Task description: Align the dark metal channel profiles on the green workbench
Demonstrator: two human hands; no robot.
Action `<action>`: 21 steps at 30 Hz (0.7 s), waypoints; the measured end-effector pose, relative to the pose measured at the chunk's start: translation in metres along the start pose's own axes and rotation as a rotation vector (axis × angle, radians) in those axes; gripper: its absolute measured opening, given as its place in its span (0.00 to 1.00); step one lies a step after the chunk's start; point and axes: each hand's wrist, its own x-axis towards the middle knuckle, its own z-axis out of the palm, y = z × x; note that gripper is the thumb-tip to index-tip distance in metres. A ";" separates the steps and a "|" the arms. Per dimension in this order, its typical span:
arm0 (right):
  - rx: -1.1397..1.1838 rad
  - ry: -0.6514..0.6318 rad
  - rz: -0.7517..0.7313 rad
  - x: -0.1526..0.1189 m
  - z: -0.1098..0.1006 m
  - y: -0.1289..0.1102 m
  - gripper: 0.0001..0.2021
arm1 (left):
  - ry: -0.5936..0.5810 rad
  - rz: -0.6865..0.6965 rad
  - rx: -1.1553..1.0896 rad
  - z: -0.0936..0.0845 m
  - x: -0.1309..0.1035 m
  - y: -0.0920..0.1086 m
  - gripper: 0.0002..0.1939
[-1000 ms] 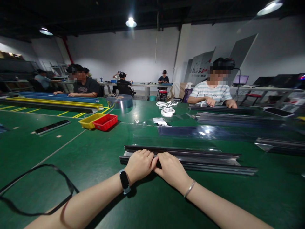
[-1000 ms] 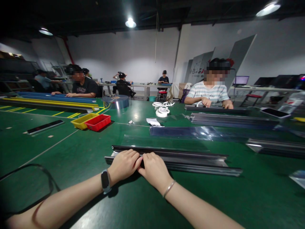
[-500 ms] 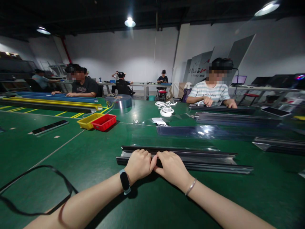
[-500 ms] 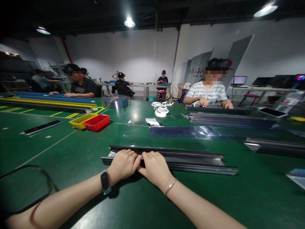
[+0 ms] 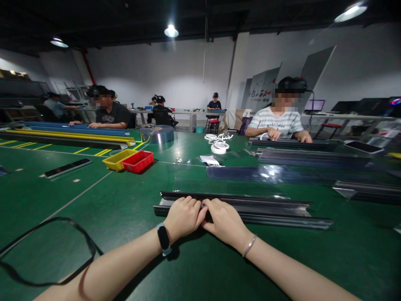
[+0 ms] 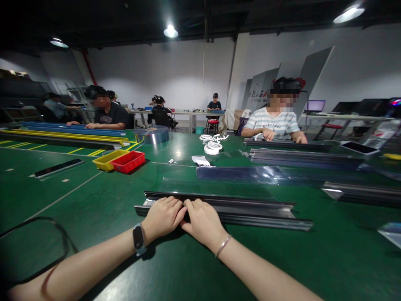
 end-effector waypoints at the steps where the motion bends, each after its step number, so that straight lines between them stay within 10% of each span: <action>1: 0.014 0.010 0.006 0.000 0.000 -0.001 0.12 | 0.002 -0.003 0.000 0.000 0.000 0.000 0.15; 21: 0.013 -0.053 0.029 0.000 -0.001 0.000 0.16 | 0.018 0.017 -0.028 -0.005 0.000 0.002 0.13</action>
